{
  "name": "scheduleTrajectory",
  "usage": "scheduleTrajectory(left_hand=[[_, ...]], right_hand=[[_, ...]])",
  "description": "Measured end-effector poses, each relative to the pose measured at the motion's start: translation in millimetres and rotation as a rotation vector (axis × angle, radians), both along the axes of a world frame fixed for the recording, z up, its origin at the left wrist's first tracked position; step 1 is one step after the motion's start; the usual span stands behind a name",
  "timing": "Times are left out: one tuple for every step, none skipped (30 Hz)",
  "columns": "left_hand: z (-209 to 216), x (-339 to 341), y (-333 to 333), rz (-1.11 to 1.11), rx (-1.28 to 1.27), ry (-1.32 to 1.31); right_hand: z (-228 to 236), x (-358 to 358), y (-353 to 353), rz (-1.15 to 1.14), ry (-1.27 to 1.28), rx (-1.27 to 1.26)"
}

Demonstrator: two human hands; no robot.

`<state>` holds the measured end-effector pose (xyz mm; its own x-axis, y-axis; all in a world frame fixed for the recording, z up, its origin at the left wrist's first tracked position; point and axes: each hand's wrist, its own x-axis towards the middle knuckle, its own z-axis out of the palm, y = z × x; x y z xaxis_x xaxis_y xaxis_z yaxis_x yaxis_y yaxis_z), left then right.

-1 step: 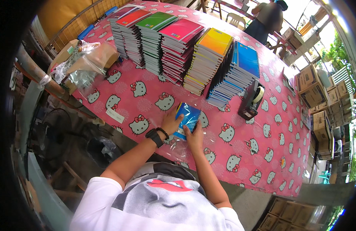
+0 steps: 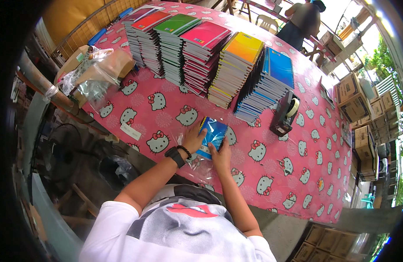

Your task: The person stacks spiral-bound notebooks on a table, then places them into clear plastic bags and seals them with a tape dispenser. The person repeats this process for several notebooks of different colors.

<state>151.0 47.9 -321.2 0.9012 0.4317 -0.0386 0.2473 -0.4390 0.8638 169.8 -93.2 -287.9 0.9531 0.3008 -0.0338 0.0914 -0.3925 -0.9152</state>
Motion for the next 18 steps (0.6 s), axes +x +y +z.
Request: scheduleTrajectory(left_hand=[[-5,0,6,-0.037,-0.084,-0.055],[-9,0,10,-0.075,-0.168,-0.11],[-12,-2,11,-0.074,-0.192,-0.127],[-16,-3,12,-0.072,-0.216,-0.144],[-19,-5,13,-0.07,-0.24,-0.162],[-18,-5,12,-0.052,-0.214,-0.113],[-18,-5,11,-0.033,-0.187,-0.065],[-17,-6,10,-0.013,-0.159,-0.017],[-10,-5,6,-0.014,-0.127,0.006],[-2,-5,2,-0.014,-0.094,0.03],[5,-5,-2,-0.014,-0.061,0.055],[1,-5,-1,-0.022,-0.035,0.042],[-3,-4,-1,-0.03,-0.009,0.03],[-8,-4,0,-0.038,0.018,0.017],[-8,-4,1,-0.047,0.013,0.007],[-8,-4,2,-0.054,0.009,-0.004],[-9,-5,4,-0.061,0.005,-0.015],[-6,-4,10,-0.031,0.068,0.029]], right_hand=[[-5,1,-3,0.004,0.002,-0.001],[-10,2,-6,0.008,0.005,-0.003],[-9,0,-5,0.01,-0.073,-0.044],[-8,-1,-3,0.012,-0.151,-0.084],[-7,-3,-2,0.015,-0.228,-0.125],[-2,-4,-1,0.033,-0.351,-0.234],[4,-7,1,0.053,-0.473,-0.343],[8,-9,3,0.074,-0.595,-0.451],[9,-9,3,0.099,-0.606,-0.577],[9,-9,4,0.127,-0.612,-0.702],[8,-9,5,0.156,-0.616,-0.827],[9,-10,9,0.19,-0.604,-0.816],[10,-11,14,0.225,-0.593,-0.804],[11,-13,16,0.259,-0.581,-0.792],[11,-13,18,0.262,-0.581,-0.773],[13,-14,19,0.265,-0.581,-0.754],[14,-15,19,0.269,-0.582,-0.735],[16,-14,20,0.272,-0.572,-0.755]])
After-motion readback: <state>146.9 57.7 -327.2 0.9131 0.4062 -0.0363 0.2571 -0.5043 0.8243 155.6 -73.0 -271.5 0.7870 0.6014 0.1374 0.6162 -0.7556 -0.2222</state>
